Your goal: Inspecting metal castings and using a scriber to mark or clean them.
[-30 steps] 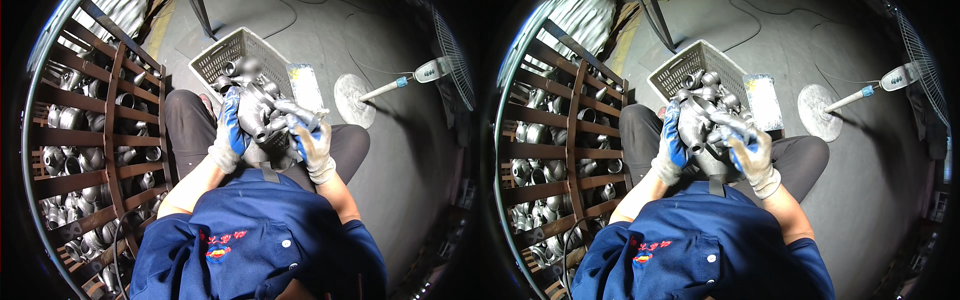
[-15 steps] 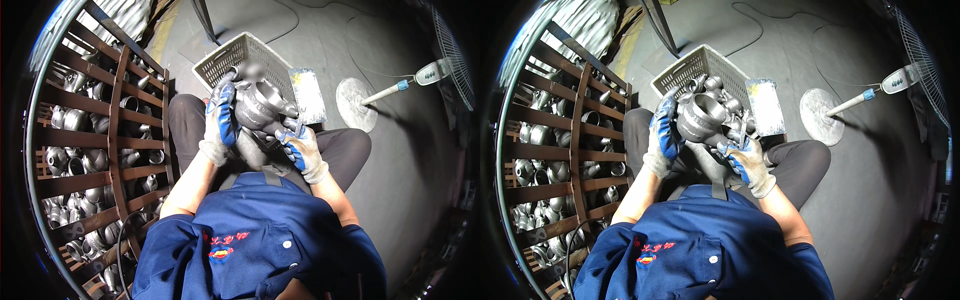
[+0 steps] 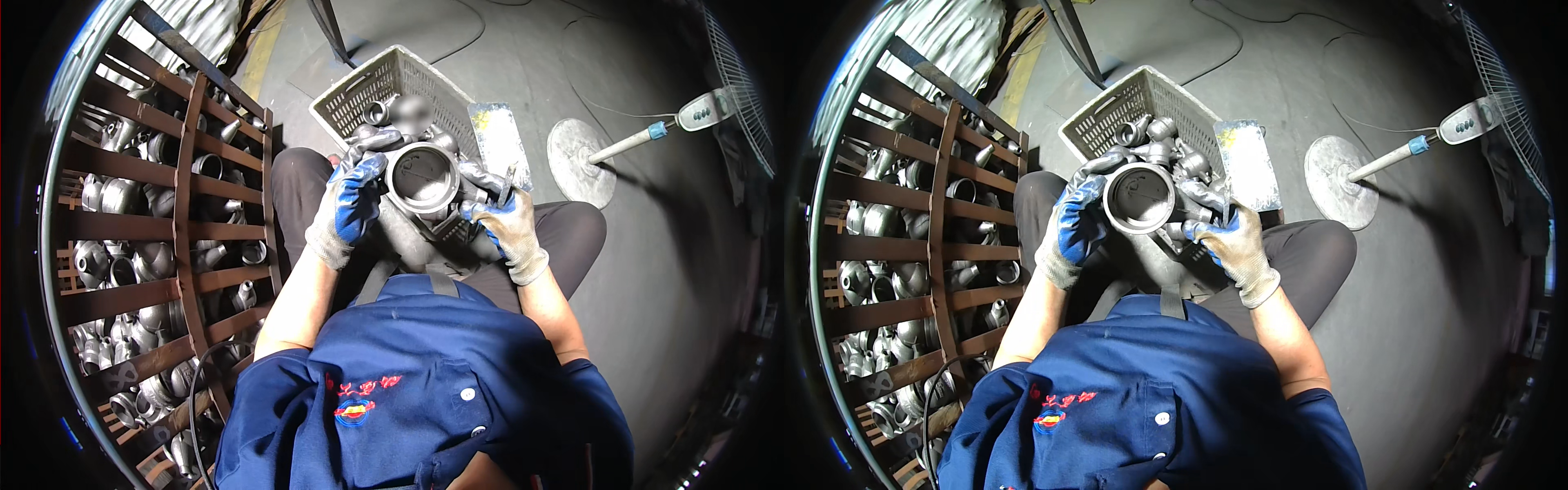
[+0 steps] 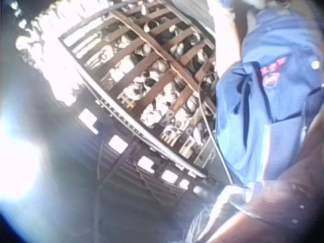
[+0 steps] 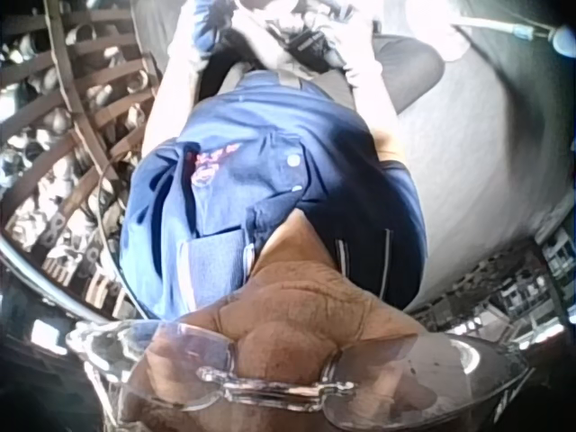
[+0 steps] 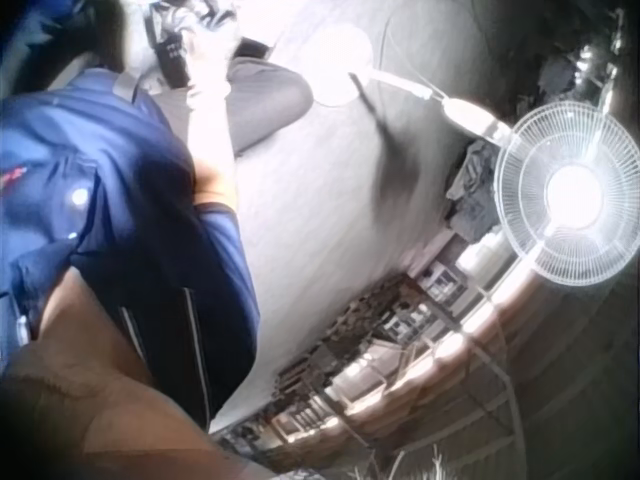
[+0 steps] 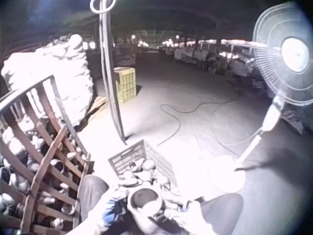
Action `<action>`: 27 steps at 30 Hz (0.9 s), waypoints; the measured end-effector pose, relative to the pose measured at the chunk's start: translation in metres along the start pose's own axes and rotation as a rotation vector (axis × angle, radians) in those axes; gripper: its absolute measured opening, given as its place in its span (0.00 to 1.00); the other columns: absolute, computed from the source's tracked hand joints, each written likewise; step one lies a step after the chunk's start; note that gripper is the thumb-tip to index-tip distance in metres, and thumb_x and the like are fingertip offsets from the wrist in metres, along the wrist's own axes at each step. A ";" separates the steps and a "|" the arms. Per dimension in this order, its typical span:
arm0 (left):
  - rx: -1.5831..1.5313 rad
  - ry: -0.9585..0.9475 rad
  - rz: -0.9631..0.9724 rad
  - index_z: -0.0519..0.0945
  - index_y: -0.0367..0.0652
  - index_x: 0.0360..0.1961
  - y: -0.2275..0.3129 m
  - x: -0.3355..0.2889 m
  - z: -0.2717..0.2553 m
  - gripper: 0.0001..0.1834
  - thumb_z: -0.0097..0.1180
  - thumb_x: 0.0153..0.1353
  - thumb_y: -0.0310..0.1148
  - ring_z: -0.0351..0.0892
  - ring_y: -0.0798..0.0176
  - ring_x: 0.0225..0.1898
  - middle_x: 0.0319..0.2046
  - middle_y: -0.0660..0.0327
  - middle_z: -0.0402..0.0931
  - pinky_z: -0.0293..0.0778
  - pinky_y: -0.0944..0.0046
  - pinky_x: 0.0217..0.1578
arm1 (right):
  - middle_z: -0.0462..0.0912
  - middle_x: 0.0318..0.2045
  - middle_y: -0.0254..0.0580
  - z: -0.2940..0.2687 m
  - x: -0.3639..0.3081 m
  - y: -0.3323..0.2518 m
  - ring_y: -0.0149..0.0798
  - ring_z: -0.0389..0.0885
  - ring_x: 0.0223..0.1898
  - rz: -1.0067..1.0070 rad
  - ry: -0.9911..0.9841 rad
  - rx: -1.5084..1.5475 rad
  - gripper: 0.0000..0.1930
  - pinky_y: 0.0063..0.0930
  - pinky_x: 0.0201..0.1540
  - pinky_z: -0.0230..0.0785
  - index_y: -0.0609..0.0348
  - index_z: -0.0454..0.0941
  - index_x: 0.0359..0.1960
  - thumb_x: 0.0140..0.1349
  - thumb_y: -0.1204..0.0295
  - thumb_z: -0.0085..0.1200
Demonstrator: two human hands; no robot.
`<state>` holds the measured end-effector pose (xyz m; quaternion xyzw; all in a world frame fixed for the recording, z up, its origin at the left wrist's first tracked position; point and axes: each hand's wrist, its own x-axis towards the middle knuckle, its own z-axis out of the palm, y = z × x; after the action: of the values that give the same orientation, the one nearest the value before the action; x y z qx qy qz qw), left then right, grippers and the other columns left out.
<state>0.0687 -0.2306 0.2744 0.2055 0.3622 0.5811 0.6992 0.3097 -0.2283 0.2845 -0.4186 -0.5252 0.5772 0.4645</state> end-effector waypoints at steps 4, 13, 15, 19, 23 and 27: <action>0.346 -0.054 0.124 0.72 0.41 0.48 0.009 -0.006 0.011 0.12 0.49 0.65 0.31 0.70 0.77 0.33 0.35 0.67 0.73 0.68 0.77 0.34 | 0.75 0.31 0.34 0.001 -0.001 -0.002 0.25 0.73 0.31 0.133 -0.026 0.189 0.23 0.19 0.38 0.69 0.68 0.71 0.47 0.46 0.86 0.59; 0.432 -0.049 0.361 0.76 0.34 0.43 0.015 -0.026 0.036 0.10 0.54 0.61 0.27 0.73 0.65 0.48 0.47 0.57 0.75 0.68 0.68 0.50 | 0.74 0.21 0.33 -0.011 -0.004 0.012 0.21 0.67 0.13 0.519 -0.114 0.511 0.23 0.13 0.12 0.56 0.62 0.65 0.52 0.53 0.82 0.56; 0.515 -0.033 0.452 0.75 0.33 0.44 0.015 -0.027 0.039 0.12 0.55 0.60 0.27 0.73 0.65 0.49 0.47 0.57 0.75 0.70 0.68 0.49 | 0.73 0.21 0.32 -0.011 -0.003 0.017 0.21 0.65 0.13 0.537 -0.273 0.741 0.20 0.12 0.12 0.55 0.55 0.66 0.51 0.57 0.81 0.52; 0.549 -0.072 0.473 0.74 0.33 0.46 0.020 -0.031 0.040 0.13 0.53 0.62 0.29 0.73 0.66 0.49 0.48 0.56 0.74 0.71 0.69 0.47 | 0.72 0.22 0.32 -0.010 -0.002 0.021 0.20 0.62 0.12 0.500 -0.365 0.836 0.12 0.12 0.11 0.52 0.52 0.67 0.48 0.62 0.77 0.47; 0.504 -0.079 0.367 0.74 0.37 0.51 0.023 -0.028 0.034 0.16 0.45 0.67 0.35 0.69 0.78 0.31 0.44 0.61 0.76 0.65 0.78 0.31 | 0.75 0.22 0.40 -0.015 -0.006 0.020 0.21 0.60 0.11 0.584 -0.154 0.573 0.09 0.13 0.11 0.51 0.55 0.68 0.44 0.68 0.67 0.38; 0.476 -0.050 0.289 0.74 0.39 0.51 0.021 -0.026 0.029 0.15 0.44 0.67 0.34 0.64 0.79 0.25 0.38 0.65 0.76 0.63 0.77 0.25 | 0.77 0.23 0.44 -0.021 -0.007 0.028 0.23 0.63 0.11 0.478 -0.172 0.546 0.12 0.15 0.11 0.54 0.57 0.69 0.42 0.69 0.63 0.36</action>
<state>0.0749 -0.2465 0.3150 0.4278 0.4384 0.5680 0.5497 0.3287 -0.2312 0.2547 -0.3403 -0.2765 0.8211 0.3655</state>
